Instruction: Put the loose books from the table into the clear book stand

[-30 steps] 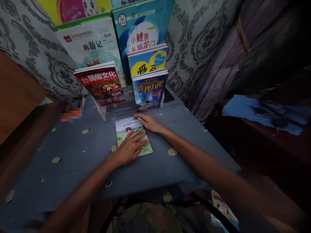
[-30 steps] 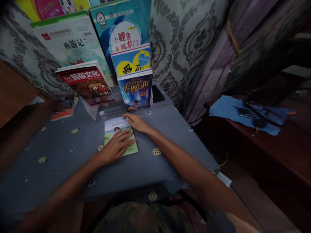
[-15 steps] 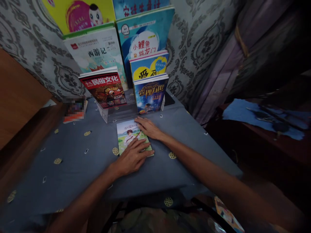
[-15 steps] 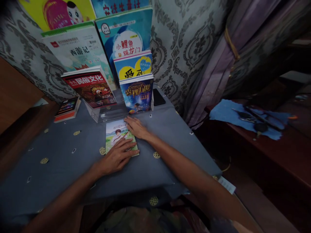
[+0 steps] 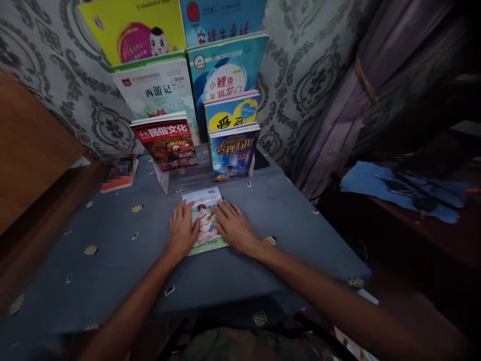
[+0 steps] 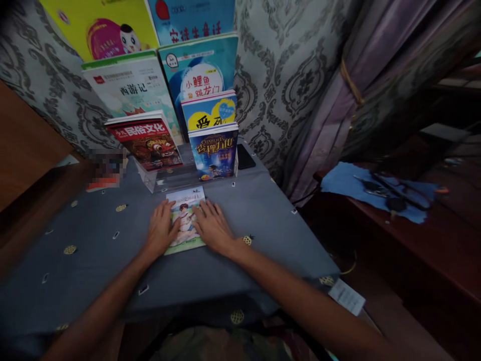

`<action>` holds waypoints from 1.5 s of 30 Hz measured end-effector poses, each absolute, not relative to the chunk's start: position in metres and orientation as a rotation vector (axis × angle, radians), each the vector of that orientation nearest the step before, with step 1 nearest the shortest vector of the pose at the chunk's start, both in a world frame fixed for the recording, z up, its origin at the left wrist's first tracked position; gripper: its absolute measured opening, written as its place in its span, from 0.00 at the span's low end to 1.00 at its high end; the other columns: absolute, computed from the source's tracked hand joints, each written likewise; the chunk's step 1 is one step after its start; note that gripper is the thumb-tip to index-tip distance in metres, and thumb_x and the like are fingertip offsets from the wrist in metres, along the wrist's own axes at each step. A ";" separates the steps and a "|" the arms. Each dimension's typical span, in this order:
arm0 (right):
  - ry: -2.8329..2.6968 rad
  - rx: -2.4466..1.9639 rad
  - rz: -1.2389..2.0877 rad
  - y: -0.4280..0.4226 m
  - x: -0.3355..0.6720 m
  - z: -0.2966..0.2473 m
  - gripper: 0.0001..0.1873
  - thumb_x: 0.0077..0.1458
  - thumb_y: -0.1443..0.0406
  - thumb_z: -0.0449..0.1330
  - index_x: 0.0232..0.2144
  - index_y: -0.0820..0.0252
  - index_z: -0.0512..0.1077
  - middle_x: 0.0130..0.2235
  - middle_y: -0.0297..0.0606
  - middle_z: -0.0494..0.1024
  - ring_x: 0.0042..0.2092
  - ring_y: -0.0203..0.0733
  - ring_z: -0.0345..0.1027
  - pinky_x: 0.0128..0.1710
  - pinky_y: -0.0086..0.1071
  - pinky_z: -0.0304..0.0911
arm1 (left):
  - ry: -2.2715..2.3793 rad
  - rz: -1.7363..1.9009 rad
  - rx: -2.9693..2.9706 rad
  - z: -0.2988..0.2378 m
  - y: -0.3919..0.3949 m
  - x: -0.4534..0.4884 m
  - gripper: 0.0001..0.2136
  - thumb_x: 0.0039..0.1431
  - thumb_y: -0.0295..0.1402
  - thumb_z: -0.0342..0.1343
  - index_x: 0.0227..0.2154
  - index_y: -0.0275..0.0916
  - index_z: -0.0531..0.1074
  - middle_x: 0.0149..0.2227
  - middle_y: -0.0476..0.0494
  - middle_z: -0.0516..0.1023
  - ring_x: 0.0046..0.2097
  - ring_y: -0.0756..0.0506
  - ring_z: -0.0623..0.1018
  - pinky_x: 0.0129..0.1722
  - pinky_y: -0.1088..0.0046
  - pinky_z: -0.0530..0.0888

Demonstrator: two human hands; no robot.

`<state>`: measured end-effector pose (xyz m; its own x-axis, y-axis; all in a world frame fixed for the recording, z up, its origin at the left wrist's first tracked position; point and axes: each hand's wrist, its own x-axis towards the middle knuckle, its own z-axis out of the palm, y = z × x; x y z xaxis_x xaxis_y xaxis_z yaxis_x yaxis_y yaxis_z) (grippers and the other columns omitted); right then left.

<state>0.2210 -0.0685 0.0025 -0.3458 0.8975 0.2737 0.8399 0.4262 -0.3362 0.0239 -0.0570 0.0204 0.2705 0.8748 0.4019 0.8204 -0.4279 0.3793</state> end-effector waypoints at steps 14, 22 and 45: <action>-2.277 -1.460 0.205 -0.078 0.222 0.010 0.26 0.67 0.59 0.52 0.64 0.60 0.63 0.68 0.52 0.61 0.69 0.59 0.52 0.66 0.55 0.54 | 1.381 1.171 1.776 0.004 -0.033 0.008 0.22 0.63 0.34 0.50 0.59 0.39 0.58 0.56 0.34 0.74 0.58 0.40 0.75 0.59 0.56 0.71; -2.294 -1.467 0.203 -0.077 0.223 0.008 0.27 0.67 0.59 0.51 0.65 0.63 0.63 0.68 0.54 0.60 0.69 0.60 0.51 0.66 0.54 0.54 | 1.360 1.289 1.212 0.008 -0.023 0.005 0.21 0.60 0.30 0.56 0.55 0.43 0.62 0.61 0.35 0.68 0.57 0.41 0.76 0.56 0.59 0.75; -1.915 -1.381 0.514 -0.069 0.225 0.009 0.33 0.65 0.57 0.53 0.68 0.60 0.54 0.56 0.52 0.75 0.56 0.57 0.71 0.55 0.51 0.67 | 1.122 1.357 0.412 0.041 -0.033 0.031 0.11 0.63 0.38 0.60 0.39 0.34 0.73 0.34 0.38 0.84 0.38 0.39 0.85 0.43 0.59 0.81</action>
<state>0.2248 -0.0692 0.0094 -0.1773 0.9329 0.3134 0.6507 0.3500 -0.6738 0.0305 -0.0330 0.0406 -0.1711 0.9039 -0.3920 -0.5545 0.2405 0.7967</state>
